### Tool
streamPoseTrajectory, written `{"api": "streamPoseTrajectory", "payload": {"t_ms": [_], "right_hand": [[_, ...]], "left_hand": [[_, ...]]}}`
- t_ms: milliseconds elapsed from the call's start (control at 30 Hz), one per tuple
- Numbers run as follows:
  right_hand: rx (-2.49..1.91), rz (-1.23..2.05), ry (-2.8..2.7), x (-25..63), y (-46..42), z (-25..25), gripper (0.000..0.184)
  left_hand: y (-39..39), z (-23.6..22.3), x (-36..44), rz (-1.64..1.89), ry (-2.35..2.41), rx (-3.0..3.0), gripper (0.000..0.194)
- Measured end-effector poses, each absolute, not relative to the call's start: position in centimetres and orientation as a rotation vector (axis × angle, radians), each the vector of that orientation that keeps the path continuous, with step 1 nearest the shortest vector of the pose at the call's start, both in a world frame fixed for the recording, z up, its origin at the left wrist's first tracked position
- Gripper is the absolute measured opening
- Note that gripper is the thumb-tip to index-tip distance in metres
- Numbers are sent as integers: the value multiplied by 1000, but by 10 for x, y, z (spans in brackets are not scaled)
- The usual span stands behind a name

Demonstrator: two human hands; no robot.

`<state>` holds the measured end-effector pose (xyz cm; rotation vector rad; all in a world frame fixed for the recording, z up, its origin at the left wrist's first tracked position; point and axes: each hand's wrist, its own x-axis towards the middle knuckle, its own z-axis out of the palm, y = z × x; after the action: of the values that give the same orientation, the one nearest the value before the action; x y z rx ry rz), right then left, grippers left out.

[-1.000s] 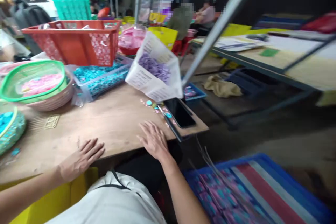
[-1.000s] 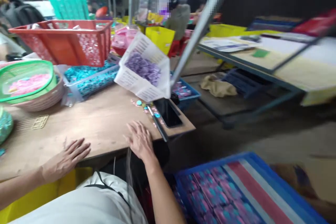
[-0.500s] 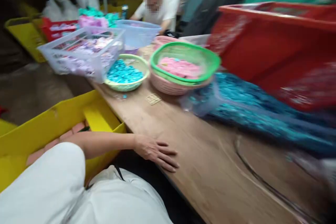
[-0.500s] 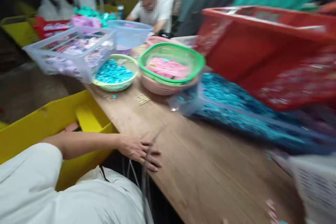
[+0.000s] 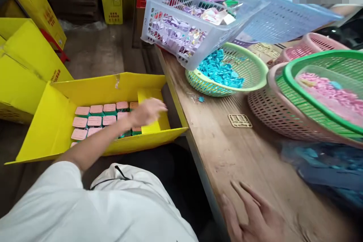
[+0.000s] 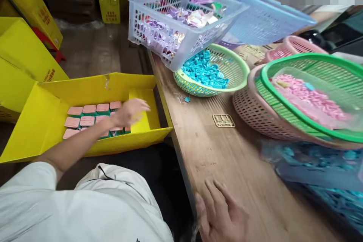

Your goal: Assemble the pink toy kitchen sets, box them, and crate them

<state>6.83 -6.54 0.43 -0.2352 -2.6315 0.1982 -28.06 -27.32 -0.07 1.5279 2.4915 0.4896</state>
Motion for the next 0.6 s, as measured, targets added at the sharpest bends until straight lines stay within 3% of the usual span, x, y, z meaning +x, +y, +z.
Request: {"api": "streamPoseTrajectory", "payload": {"t_ms": [33, 100, 300, 467, 600], "right_hand": [[-154, 262, -2640, 46, -68, 13, 46], [21, 398, -2661, 3, -70, 21, 36], [470, 532, -2761, -89, -50, -11, 23], [500, 329, -2971, -117, -39, -28, 21], [486, 396, -2961, -123, -39, -24, 23]], "left_hand": [[-302, -4, -307, 467, 2651, 1025, 48], [-346, -19, -344, 380, 2636, 721, 44], [-347, -61, -318, 295, 2163, 700, 50], [-364, -33, -256, 420, 1881, 717, 66], [-384, -4, -223, 403, 1996, 680, 60]]}}
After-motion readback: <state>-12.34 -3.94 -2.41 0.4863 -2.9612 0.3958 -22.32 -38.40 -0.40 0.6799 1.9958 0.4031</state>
